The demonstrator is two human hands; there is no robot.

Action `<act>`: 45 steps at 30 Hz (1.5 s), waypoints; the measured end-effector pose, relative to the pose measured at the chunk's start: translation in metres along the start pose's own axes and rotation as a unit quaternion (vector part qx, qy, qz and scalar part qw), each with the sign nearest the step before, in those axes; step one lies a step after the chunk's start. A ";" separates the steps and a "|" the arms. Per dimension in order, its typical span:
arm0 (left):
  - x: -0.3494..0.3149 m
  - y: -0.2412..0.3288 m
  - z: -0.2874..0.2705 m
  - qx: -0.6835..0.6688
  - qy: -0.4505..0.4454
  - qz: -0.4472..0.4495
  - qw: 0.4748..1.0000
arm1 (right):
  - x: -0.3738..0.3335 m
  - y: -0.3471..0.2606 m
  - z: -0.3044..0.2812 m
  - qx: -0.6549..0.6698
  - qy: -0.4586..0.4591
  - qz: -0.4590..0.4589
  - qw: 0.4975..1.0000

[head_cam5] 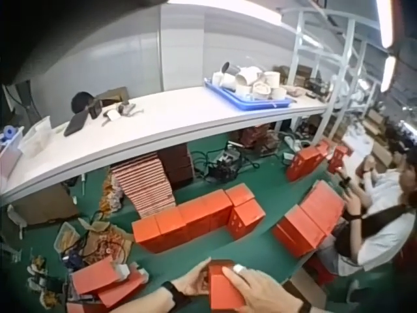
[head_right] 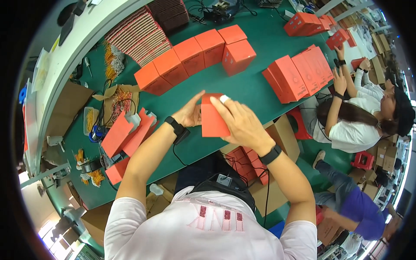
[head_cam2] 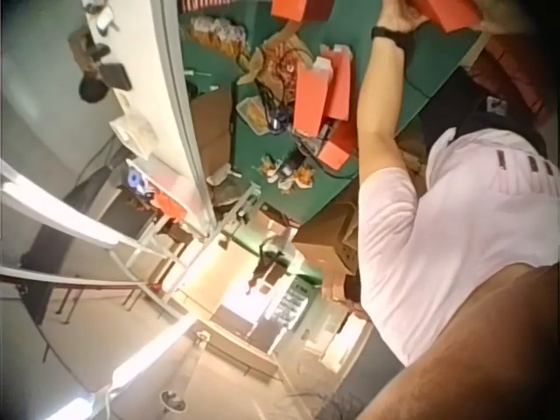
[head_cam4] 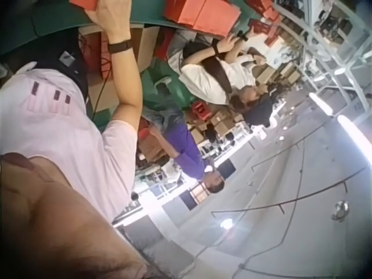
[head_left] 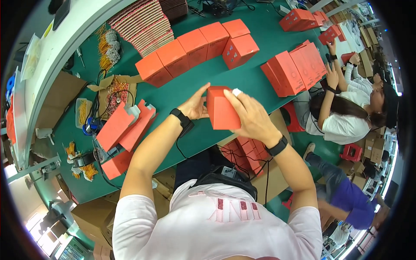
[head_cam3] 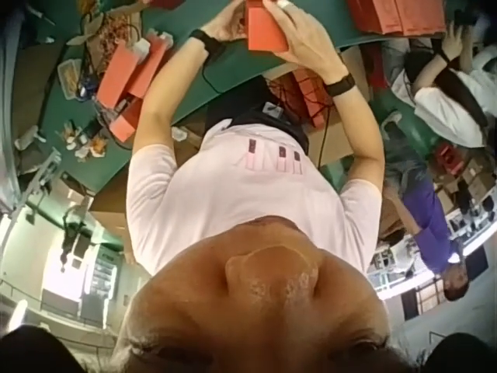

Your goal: Placing electronic components into protective plastic bags and then into red cardboard boxes.

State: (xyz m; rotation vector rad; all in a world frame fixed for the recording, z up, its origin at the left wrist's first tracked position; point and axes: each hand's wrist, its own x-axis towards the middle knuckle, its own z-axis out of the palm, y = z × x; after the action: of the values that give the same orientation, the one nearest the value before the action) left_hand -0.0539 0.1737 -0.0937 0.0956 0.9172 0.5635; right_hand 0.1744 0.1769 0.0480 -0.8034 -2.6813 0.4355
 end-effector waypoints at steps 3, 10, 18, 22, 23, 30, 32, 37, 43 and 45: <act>-0.013 0.014 0.000 -0.087 0.076 0.074 0.991 | 0.038 0.022 0.023 -0.019 0.118 0.126 0.985; -0.088 -0.060 -0.008 0.074 0.151 0.198 0.966 | 0.100 0.072 0.074 -0.106 0.162 0.364 0.911; -0.099 -0.153 -0.056 0.299 0.300 0.184 0.887 | 0.064 0.058 0.072 -0.067 0.170 0.298 0.937; -0.088 -0.165 -0.056 0.599 0.393 0.225 0.660 | -0.014 0.060 0.057 -0.020 0.027 0.363 0.931; -0.085 -0.163 -0.059 0.622 0.377 0.211 0.654 | -0.041 0.066 0.069 -0.031 -0.042 0.379 0.924; -0.058 -0.148 -0.065 0.598 0.432 0.103 0.667 | -0.130 0.079 0.113 -0.057 -0.236 0.390 0.888; -0.047 -0.138 -0.050 0.591 0.426 0.088 0.680 | -0.145 0.091 0.122 -0.061 -0.224 0.412 0.881; -0.022 -0.137 -0.041 0.584 0.405 -0.017 0.704 | -0.145 0.090 0.148 -0.070 -0.231 0.442 0.864; -0.005 -0.152 -0.044 0.650 0.434 -0.043 0.623 | -0.145 0.110 0.137 0.009 -0.311 0.444 0.840; -0.003 -0.149 -0.044 0.651 0.430 -0.048 0.624 | -0.144 0.118 0.133 0.039 -0.364 0.429 0.826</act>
State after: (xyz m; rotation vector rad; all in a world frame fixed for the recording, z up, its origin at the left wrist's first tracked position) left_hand -0.0267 0.0382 -0.1654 1.1774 2.1381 -0.3628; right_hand 0.2957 0.1629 -0.1453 -2.1850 -2.6831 1.2606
